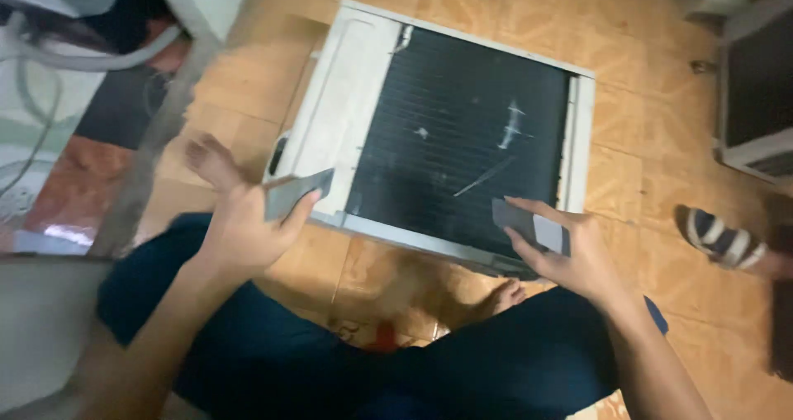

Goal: Repairing the fins of an air conditioning unit and applying sealant using a small tool

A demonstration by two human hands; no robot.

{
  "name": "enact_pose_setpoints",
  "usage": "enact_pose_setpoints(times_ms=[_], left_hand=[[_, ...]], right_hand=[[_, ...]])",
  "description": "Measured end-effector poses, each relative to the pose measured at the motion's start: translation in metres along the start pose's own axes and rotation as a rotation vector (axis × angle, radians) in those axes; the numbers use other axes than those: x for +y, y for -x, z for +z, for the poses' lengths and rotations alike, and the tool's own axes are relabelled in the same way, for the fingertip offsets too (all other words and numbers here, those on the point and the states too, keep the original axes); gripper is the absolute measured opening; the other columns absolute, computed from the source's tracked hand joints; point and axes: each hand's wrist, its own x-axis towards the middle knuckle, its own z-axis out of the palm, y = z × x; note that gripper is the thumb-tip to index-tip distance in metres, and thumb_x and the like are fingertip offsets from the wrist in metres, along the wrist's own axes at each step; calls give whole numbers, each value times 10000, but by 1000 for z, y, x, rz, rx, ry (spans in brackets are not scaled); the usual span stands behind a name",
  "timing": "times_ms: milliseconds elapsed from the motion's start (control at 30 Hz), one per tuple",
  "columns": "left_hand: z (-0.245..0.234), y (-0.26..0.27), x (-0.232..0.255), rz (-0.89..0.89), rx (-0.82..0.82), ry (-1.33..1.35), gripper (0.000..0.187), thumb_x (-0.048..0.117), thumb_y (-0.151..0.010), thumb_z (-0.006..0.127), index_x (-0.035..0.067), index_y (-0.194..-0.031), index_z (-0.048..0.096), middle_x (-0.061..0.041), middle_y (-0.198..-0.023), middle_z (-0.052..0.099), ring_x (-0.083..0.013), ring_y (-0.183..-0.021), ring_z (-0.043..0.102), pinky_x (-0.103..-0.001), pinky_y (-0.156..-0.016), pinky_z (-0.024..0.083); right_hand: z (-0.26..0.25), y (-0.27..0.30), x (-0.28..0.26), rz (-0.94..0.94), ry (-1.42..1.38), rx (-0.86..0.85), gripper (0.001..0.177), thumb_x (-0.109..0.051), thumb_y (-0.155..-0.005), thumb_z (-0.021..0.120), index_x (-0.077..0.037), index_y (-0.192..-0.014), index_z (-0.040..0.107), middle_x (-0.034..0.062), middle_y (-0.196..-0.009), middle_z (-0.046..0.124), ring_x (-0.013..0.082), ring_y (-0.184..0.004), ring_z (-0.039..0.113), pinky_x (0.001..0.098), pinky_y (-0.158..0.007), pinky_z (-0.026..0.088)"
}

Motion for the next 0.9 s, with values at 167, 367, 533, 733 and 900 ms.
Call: enact_pose_setpoints(times_ms=[167, 367, 533, 733, 900], left_hand=[[-12, -50, 18, 65, -121, -145, 343, 353, -909, 643, 18, -953, 706, -284, -612, 668, -510, -701, 704, -574, -537, 508], [60, -104, -32, 212, -329, 54, 274, 135, -937, 616, 54, -1185, 699, -136, -697, 727, -211, -431, 645, -274, -397, 527], [81, -113, -84, 114, -281, 59, 231, 183, -865, 653, 79, -1048, 748, -200, -816, 742, -407, -669, 691, -444, -634, 550], [62, -120, -70, 3, -394, 281, 270, 130, -942, 649, 94, -1208, 676, -76, -873, 771, -128, -654, 782, -234, -537, 596], [54, -105, -72, 93, -267, 387, 227, 104, -921, 672, 38, -1136, 700, -80, -789, 756, -156, -610, 797, -234, -421, 492]], right_hand=[[30, 7, 15, 191, -14, -18, 372, -209, -771, 829, -333, -1122, 826, 90, -621, 740, 269, -547, 721, 304, -520, 511], [26, 26, 28, 344, 96, -200, 467, -150, -806, 750, -169, -1271, 729, 55, -829, 818, 179, -576, 747, 301, -545, 608], [16, 53, 39, 322, 287, -65, 526, -44, -827, 793, -32, -1346, 708, 147, -927, 792, 237, -583, 735, 333, -572, 595], [8, 63, 20, 561, 423, -28, 453, -23, -983, 800, 109, -1411, 734, 290, -1093, 775, 344, -857, 770, 421, -703, 631], [4, 66, 12, 603, 346, 2, 228, -22, -1082, 754, 103, -1273, 765, 194, -1002, 786, 289, -817, 755, 388, -731, 593]])
